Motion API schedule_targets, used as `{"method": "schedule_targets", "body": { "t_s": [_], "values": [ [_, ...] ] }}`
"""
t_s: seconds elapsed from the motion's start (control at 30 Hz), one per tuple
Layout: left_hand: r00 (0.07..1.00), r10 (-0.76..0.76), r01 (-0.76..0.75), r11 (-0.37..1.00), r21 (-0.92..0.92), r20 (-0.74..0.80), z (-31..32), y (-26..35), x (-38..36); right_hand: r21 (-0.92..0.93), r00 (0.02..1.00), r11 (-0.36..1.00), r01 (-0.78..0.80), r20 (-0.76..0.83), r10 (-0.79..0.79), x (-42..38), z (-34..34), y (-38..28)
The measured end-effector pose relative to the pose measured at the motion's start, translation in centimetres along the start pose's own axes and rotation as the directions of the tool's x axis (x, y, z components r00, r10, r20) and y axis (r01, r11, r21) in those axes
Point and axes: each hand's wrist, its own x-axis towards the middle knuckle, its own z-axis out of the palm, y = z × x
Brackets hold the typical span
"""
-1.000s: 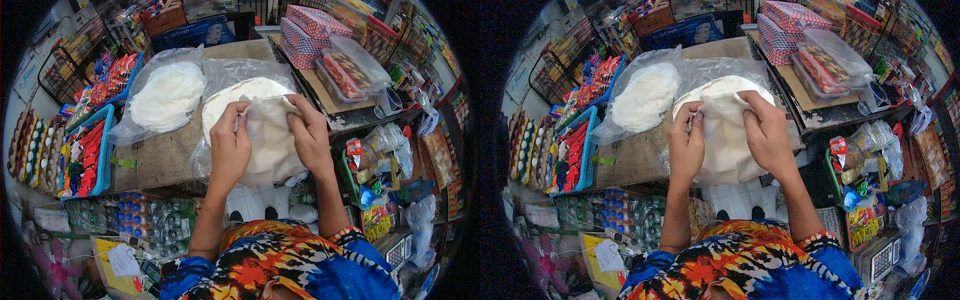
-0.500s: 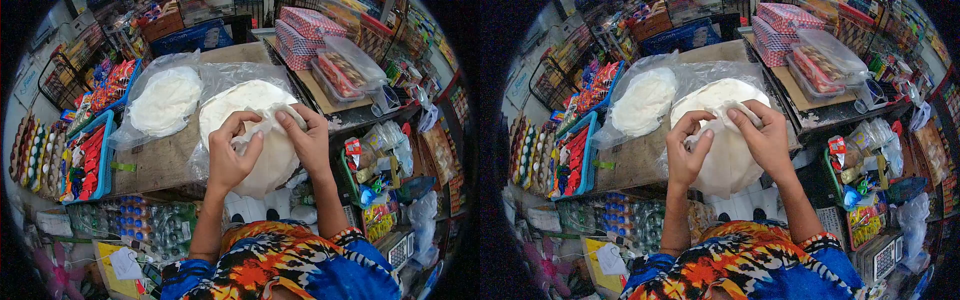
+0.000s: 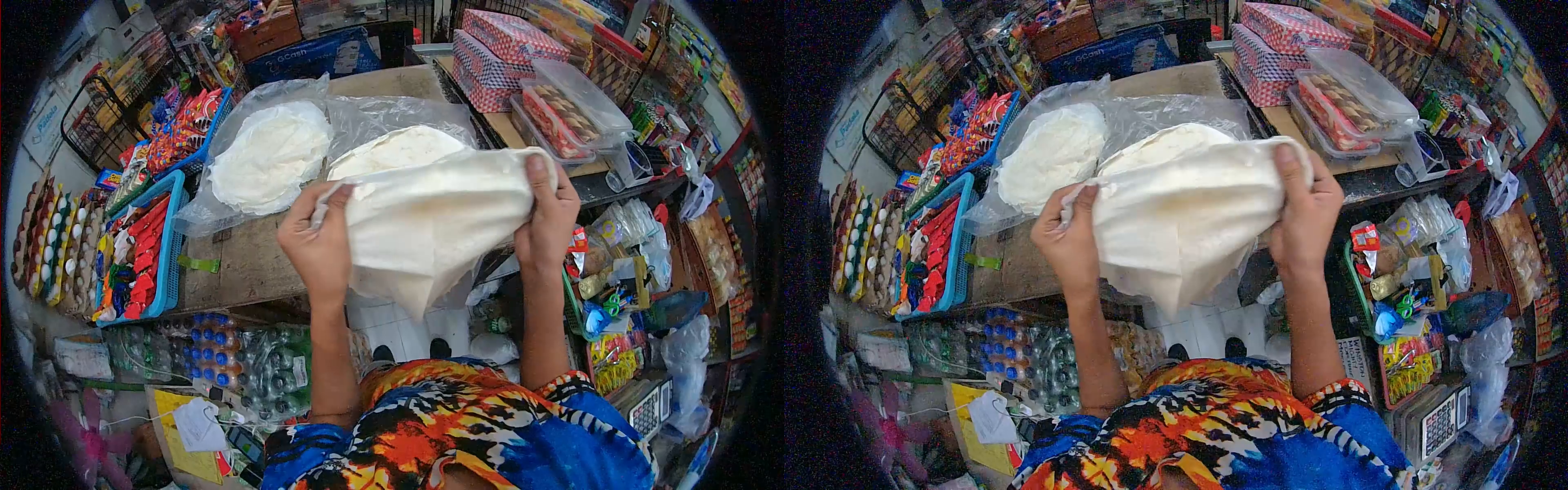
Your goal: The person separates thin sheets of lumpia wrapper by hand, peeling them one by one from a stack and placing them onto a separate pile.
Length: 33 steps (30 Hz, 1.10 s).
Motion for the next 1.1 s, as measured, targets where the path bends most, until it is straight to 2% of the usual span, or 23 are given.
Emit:
{"method": "schedule_targets", "body": {
  "t_s": [0.03,0.17,0.27,0.3,0.37,0.4,0.47,0.57,0.6,0.67,0.7,0.73,0.8,0.87,0.93,1.0,1.07,1.1],
  "values": [
    [0.997,-0.031,0.031,0.999,-0.007,-0.067,-0.4,-0.8,0.2,0.032,0.998,0.999,-0.026,-0.054,0.028,0.6,-0.7,0.2],
    [0.986,-0.058,0.045,0.995,-0.084,-0.156,-2.4,-2.3,1.1,0.141,0.997,0.989,-0.045,-0.058,0.054,1.7,-3.2,0.3],
    [0.995,-0.103,0.103,0.993,-0.051,0.015,-2.7,-1.6,1.1,0.068,0.996,0.994,-0.086,0.01,0.086,2.0,-3.3,0.4],
    [0.995,-0.103,0.104,0.993,-0.049,0.015,-2.4,-1.4,1.1,0.051,0.995,0.994,-0.095,0.022,0.094,1.7,-2.5,0.2],
    [0.948,-0.063,0.03,0.993,0.111,0.313,-1.1,-1.0,0.7,0.059,0.992,0.991,-0.119,0.058,0.116,1.1,-1.5,0.5],
    [0.948,-0.062,0.029,0.993,0.112,0.311,-0.6,-0.9,0.4,0.066,0.986,0.988,-0.143,0.092,0.136,0.7,-0.9,0.6],
    [0.843,-0.044,0.081,0.996,-0.045,0.536,0.7,-0.7,-0.3,0.075,0.975,0.977,-0.198,0.122,0.188,-0.1,0.2,0.5],
    [0.813,-0.045,0.03,0.999,0.035,0.58,2.2,-0.4,-1.2,0.06,0.96,0.978,-0.201,0.211,0.184,-0.9,1.6,0.0],
    [0.814,-0.046,0.032,0.999,0.035,0.58,2.7,0.0,-1.4,0.059,0.96,0.978,-0.202,0.211,0.185,-1.2,1.8,-0.3],
    [0.839,-0.063,-0.041,0.983,0.177,0.541,3.6,0.9,-1.5,0.038,0.94,0.977,-0.212,0.281,0.193,-1.5,2.0,-0.7],
    [0.85,0.044,-0.162,0.97,0.18,0.524,3.9,0.1,-1.5,0.038,0.94,0.977,-0.21,0.282,0.191,-1.6,2.1,-0.7],
    [0.85,0.047,-0.163,0.97,0.178,0.524,4.0,-0.5,-1.5,0.042,0.936,0.979,-0.199,0.304,0.177,-1.7,2.1,-0.7],
    [0.893,0.174,-0.27,0.945,0.185,0.415,4.1,-1.2,-1.3,0.046,0.932,0.982,-0.185,0.325,0.16,-1.4,2.2,-0.8],
    [0.909,0.211,-0.29,0.94,0.181,0.359,4.0,-1.0,-1.4,0.053,0.959,0.983,-0.176,0.235,0.159,-1.0,2.2,-0.8],
    [0.885,0.29,-0.44,0.777,0.45,0.364,3.3,-0.9,-1.6,0.092,0.96,0.976,-0.2,0.22,0.176,-0.3,1.6,-0.1],
    [0.901,0.272,-0.407,0.798,0.443,0.337,2.7,-0.9,-1.1,0.163,0.976,0.967,-0.197,0.125,0.178,0.1,1.3,0.2],
    [0.914,0.253,-0.377,0.818,0.434,0.317,2.1,-1.2,-0.6,0.209,0.974,0.956,-0.207,0.138,0.181,0.8,0.4,0.7],
    [0.932,0.262,-0.35,0.831,0.431,0.252,1.8,-1.3,-0.4,0.225,0.978,0.953,-0.201,0.105,0.181,1.1,0.1,0.8]
  ]
}}
